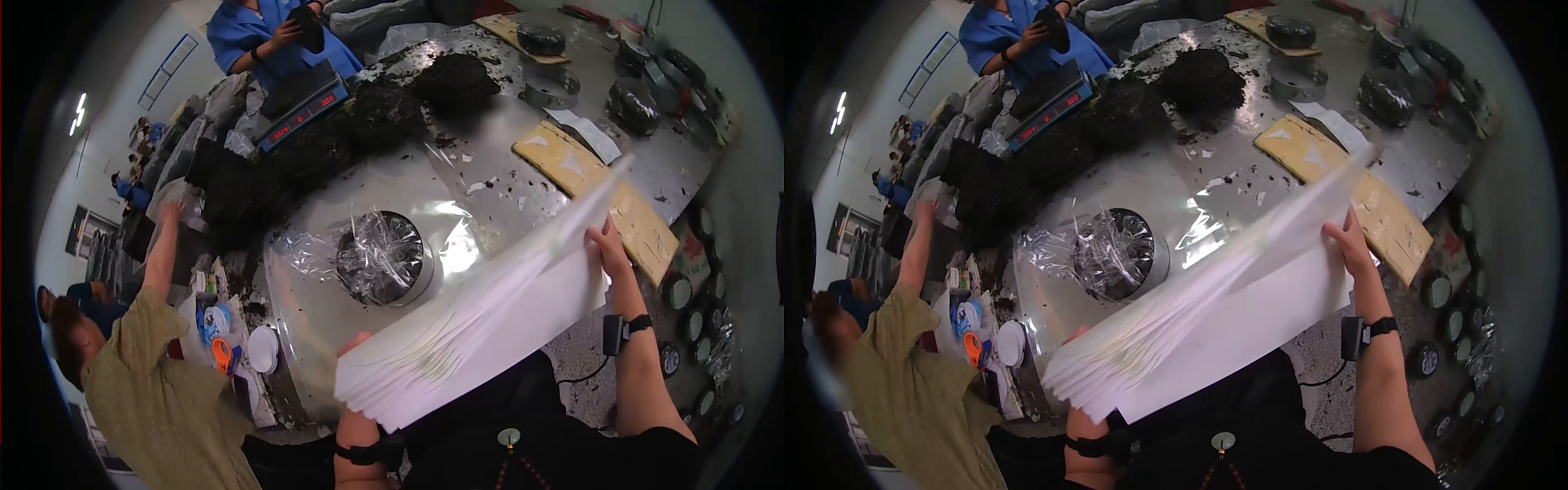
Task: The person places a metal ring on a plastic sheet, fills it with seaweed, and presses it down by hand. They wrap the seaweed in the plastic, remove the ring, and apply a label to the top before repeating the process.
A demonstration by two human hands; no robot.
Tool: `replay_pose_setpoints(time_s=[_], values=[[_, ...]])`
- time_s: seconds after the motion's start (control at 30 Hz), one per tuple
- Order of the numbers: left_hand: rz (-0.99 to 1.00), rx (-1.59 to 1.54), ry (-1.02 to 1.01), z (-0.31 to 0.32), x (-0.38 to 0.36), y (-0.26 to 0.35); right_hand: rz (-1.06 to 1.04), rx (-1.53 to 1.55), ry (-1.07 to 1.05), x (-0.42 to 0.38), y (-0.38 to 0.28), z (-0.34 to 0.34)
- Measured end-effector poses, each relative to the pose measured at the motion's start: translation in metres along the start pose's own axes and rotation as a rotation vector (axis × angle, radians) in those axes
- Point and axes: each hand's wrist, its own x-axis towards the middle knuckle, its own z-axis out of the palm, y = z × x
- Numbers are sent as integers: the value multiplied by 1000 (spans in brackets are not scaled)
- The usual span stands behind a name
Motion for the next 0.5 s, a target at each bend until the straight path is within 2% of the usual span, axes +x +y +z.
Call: replay_pose_setpoints(time_s=[0.03,0.07,0.1,0.13,0.17,0.2,0.27,0.3,0.33,0.43,0.47,0.5], values=[[19,-80,66,-10,0,-4,21,62,-190,9,11,-12],[44,-158,131,-21,0,-8,45,168,-286,16,19,-21],[147,146,183,-30,4,-7,-22,172,-132,10,24,-15],[260,96,93,-40,12,-2,-90,174,21,8,26,-12],[366,38,-7,-47,21,5,-208,176,22,-2,-6,3],[402,237,-17,-40,28,23,-357,190,-92,-20,-61,32],[417,639,-51,-14,16,74,-535,210,-297,-57,-128,80],[223,509,95,-1,6,78,-597,148,-331,-55,-142,90],[126,391,54,-14,4,61,-601,237,-353,-62,-144,101],[-128,128,-26,-81,-3,-22,-311,105,-487,-87,-136,89],[63,319,-132,-74,4,-17,-245,38,-483,-83,-125,75],[3,390,-162,-74,8,2,-179,-30,-482,-79,-115,61]])
